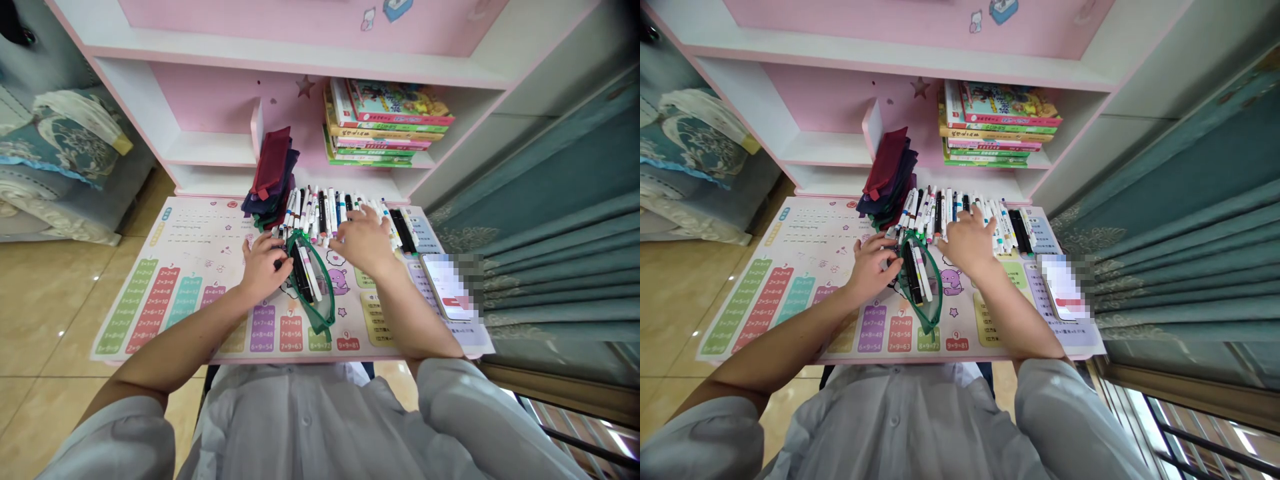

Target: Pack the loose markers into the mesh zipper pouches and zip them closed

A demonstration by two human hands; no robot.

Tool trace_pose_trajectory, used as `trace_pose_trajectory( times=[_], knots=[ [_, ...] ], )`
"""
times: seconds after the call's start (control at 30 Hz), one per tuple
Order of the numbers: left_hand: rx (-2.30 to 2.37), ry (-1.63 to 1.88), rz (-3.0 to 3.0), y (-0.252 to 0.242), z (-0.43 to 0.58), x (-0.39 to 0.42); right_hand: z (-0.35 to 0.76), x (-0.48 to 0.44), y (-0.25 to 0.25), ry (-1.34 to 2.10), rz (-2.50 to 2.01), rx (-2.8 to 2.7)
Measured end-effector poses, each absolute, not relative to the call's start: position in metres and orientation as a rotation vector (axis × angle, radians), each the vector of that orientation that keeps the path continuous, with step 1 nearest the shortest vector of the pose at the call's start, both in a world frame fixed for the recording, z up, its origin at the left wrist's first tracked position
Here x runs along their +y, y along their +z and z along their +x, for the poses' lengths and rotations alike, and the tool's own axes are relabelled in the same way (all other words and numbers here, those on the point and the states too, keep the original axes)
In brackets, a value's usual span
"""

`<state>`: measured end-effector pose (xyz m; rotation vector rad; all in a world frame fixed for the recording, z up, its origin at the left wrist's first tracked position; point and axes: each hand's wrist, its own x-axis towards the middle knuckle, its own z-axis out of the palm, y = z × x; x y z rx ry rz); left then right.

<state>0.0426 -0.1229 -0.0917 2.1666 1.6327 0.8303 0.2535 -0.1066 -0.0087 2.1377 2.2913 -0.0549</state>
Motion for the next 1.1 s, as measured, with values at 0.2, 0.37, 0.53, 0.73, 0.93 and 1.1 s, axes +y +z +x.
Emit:
trace_pose_trajectory(
  times=[0.2, 0.37, 0.53, 0.73, 0.93, 1.1],
  knots=[
    [1.624, 0.863, 2.165, -0.093, 0.042, -0.123, 0.291, -0.064, -0.025, -0.097, 2.342, 1.869],
    [1.633, 0.84, 2.162, -0.092, 0.043, -0.124, 0.295, -0.052, -0.034, -0.185, 2.284, 1.724],
    [1.633, 0.852, 2.163, -0.091, 0.043, -0.124, 0.292, -0.051, -0.04, -0.19, 2.255, 1.725],
    [1.629, 0.851, 2.162, -0.092, 0.043, -0.123, 0.292, -0.053, -0.036, -0.185, 2.294, 1.758],
    [1.645, 0.84, 2.173, -0.092, 0.043, -0.123, 0.295, -0.079, -0.013, 0.004, 2.376, 1.951],
    [1.632, 0.85, 2.17, -0.093, 0.042, -0.123, 0.286, -0.124, 0.014, 0.096, 2.303, 2.303]
  ],
)
